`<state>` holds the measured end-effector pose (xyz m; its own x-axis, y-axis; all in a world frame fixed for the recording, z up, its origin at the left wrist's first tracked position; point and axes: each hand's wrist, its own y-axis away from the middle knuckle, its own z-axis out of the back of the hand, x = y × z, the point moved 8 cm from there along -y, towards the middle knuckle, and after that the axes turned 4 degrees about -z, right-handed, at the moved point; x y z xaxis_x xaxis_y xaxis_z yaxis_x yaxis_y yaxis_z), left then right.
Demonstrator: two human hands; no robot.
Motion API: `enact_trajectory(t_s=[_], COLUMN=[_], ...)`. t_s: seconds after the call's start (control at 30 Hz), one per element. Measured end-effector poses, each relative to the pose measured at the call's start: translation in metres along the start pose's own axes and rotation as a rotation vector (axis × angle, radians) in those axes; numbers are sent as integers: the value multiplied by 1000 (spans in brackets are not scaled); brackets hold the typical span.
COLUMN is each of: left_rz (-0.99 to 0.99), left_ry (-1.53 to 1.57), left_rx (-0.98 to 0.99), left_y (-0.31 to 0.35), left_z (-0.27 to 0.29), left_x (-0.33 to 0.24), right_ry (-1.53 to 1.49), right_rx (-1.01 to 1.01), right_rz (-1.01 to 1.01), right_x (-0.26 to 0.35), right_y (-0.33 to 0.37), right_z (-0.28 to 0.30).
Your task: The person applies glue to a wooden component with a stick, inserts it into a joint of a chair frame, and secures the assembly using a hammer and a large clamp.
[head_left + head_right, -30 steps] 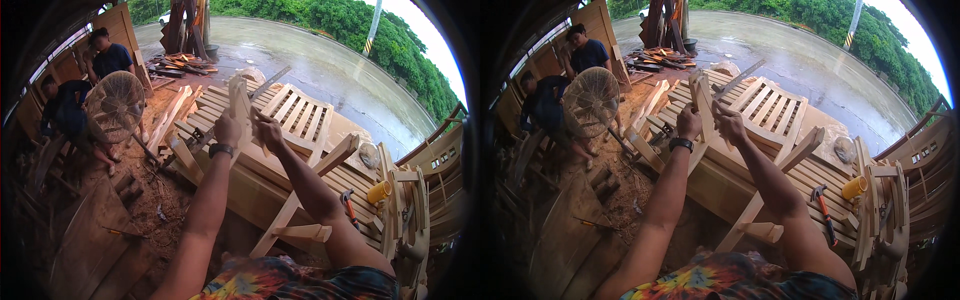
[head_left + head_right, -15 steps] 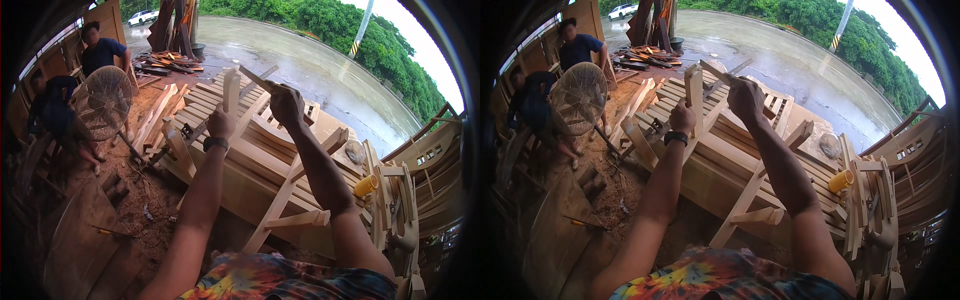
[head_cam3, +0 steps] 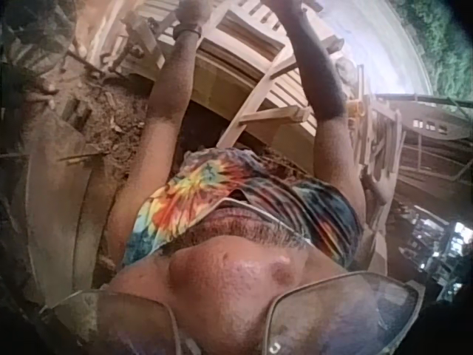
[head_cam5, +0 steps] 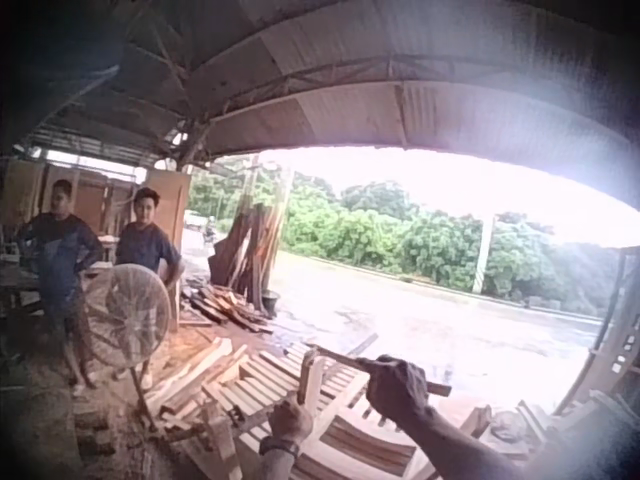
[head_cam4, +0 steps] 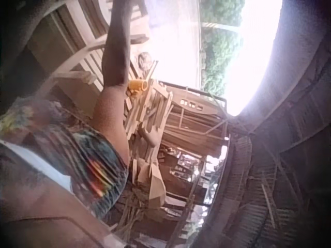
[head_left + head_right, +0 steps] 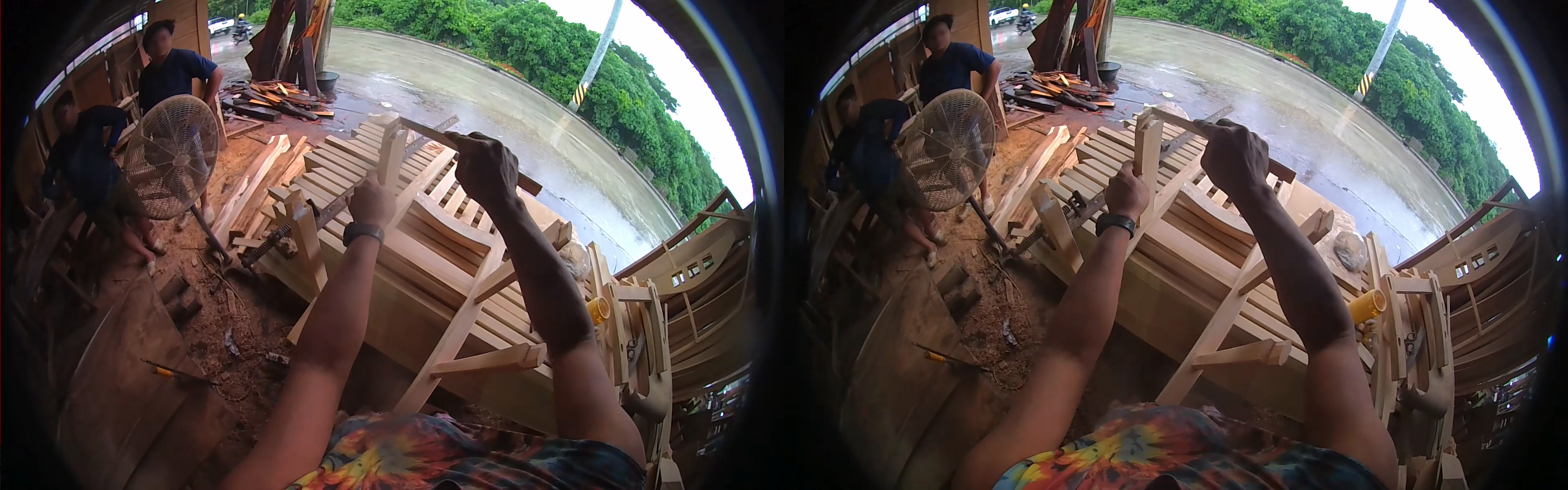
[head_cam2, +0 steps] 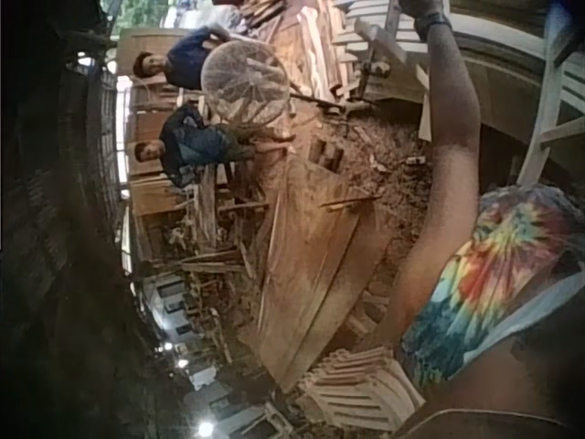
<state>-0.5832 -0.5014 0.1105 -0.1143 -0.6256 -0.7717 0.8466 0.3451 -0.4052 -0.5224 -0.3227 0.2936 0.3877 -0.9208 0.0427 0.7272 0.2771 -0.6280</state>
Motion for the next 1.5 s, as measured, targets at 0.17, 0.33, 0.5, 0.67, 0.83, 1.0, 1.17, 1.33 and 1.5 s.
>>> enact_trajectory(t_s=[0.17,0.33,0.5,0.67,0.83,1.0,1.17,1.33,1.5], left_rz=[-54,-57,-105,-115,-84,-80,-101,-85,-78], left_ry=[-32,-46,-75,-69,-47,-64,-81,-20,-29], left_rx=[-97,-90,-104,-111,-106,-109,-139,-117,-127], left_y=[-3,0,-2,-2,-1,-1,-2,1,2], left_z=[1,-2,-1,-3,-4,-4,0,-1,0], left_x=[6,0,1,5,2,4,4,2,1], right_ry=[-31,-50,-67,-113,-142,-115,-173,-175,-193], right_rx=[-17,45,118,121,-29,-10,-57,-64,-39], right_rz=[-24,-102,-195,-153,-190,-164,-127,-136,-136], right_x=[-3,3,23,25,-15,-35,-42,-49,-45], right_y=[-4,0,7,10,-4,-16,-15,-13,-7], right_z=[-10,-8,-1,3,8,-13,-28,-43,-44])
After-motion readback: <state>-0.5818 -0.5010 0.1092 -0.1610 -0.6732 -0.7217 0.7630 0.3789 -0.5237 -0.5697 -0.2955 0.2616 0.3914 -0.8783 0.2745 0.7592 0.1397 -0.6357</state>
